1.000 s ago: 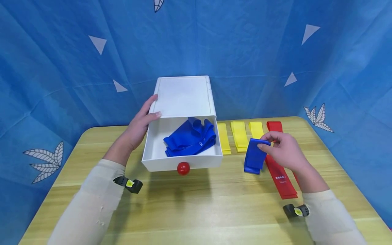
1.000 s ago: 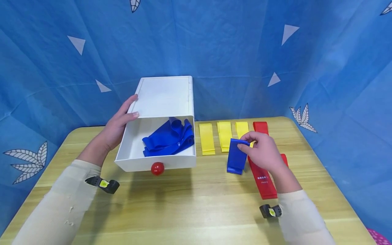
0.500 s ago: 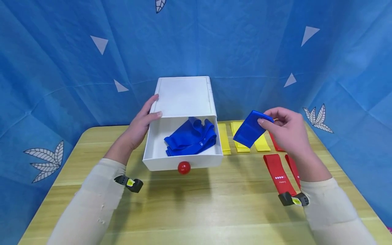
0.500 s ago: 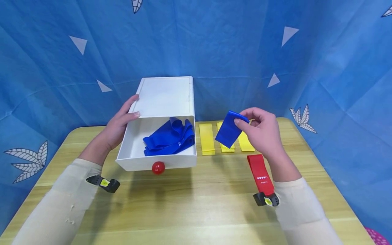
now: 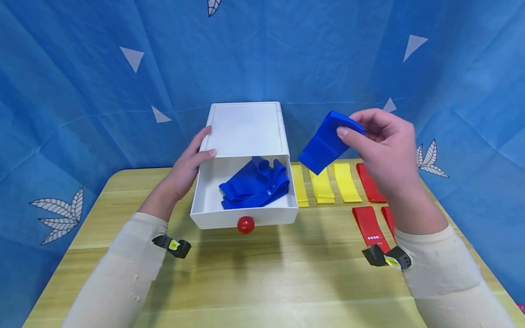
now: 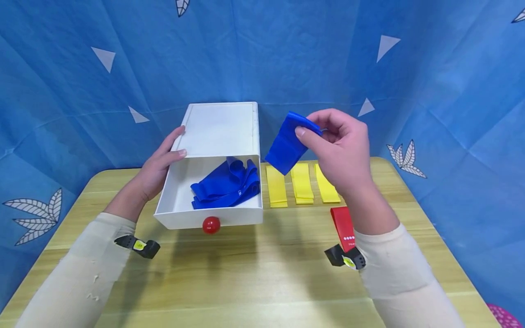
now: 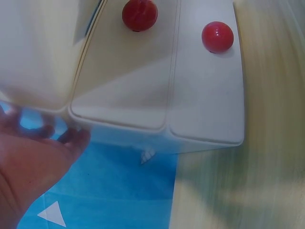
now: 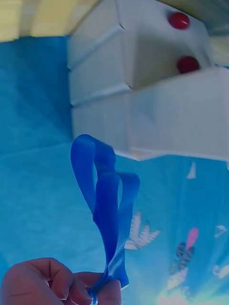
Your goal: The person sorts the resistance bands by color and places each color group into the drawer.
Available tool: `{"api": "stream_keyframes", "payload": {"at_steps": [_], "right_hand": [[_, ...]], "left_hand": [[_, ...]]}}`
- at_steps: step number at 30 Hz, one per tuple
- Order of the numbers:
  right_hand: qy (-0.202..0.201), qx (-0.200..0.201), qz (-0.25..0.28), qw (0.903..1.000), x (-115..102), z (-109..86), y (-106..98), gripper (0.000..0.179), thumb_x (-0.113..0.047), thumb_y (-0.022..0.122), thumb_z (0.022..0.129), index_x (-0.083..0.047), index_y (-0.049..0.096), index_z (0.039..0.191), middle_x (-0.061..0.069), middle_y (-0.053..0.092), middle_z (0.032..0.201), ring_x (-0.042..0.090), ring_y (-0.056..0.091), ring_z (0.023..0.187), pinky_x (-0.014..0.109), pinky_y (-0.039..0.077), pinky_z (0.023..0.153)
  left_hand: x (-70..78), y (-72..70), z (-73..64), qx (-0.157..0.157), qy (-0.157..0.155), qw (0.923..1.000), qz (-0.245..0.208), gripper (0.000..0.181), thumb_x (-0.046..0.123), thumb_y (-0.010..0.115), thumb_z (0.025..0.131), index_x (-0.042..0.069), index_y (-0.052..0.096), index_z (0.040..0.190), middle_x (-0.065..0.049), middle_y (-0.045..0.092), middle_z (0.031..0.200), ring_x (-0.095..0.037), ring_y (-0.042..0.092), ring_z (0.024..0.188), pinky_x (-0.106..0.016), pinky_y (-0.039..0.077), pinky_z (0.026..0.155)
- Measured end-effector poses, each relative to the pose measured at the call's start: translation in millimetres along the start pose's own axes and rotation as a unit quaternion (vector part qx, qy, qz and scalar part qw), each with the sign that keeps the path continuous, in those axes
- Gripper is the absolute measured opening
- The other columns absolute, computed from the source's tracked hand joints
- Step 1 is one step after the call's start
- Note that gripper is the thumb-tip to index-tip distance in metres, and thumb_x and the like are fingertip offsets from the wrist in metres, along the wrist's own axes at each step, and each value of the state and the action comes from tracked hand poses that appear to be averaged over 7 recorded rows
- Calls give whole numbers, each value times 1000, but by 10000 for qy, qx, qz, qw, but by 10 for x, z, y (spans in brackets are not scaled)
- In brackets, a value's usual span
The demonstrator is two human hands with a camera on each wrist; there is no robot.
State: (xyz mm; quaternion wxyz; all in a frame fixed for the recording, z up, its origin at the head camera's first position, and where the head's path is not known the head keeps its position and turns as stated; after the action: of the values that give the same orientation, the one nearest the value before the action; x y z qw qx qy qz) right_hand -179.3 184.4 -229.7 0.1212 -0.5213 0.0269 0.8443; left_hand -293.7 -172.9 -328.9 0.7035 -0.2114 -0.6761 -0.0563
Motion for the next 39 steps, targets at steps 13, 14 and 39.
{"api": "stream_keyframes", "payload": {"at_steps": [13, 14, 39], "right_hand": [[-660, -879, -136, 9938, -188, -50, 674, 14, -7, 74, 90, 0, 73, 101, 9, 67, 91, 26, 44, 59, 30, 38, 53], [-673, -971, -93, 9930, -181, -62, 729, 14, -7, 74, 89, 0, 73, 101, 8, 67, 90, 26, 44, 58, 30, 37, 51], [636, -2107, -13, 9755, 50, -330, 1542, 9, -18, 71, 94, -11, 72, 99, -1, 70, 94, 23, 61, 76, 36, 52, 73]], "left_hand": [[-2, -20, -26, 52, -43, 10000, -25, 69, 43, 48, 99, 41, 14, 159, 7, 3, 165, -26, 15, 146, -57, 25, 112], [-3, -21, -27, 58, -51, 10000, -25, 69, 43, 48, 99, 41, 15, 159, 7, 3, 165, -25, 15, 146, -57, 25, 112], [0, 9, -44, 43, -25, 9999, 127, 66, 48, 47, 100, 43, 16, 158, 7, 7, 165, -25, 8, 148, -63, 14, 113]]}}
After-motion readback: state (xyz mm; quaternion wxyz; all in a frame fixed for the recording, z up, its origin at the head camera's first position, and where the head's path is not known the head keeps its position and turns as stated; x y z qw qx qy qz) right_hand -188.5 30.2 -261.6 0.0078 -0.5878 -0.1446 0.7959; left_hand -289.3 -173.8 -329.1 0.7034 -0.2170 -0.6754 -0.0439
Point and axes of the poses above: each hand's wrist, its own z-axis towards the middle knuckle, its own y-axis out of the palm, x = y × z, the point moved 1 cm from there along z, towards the middle knuckle
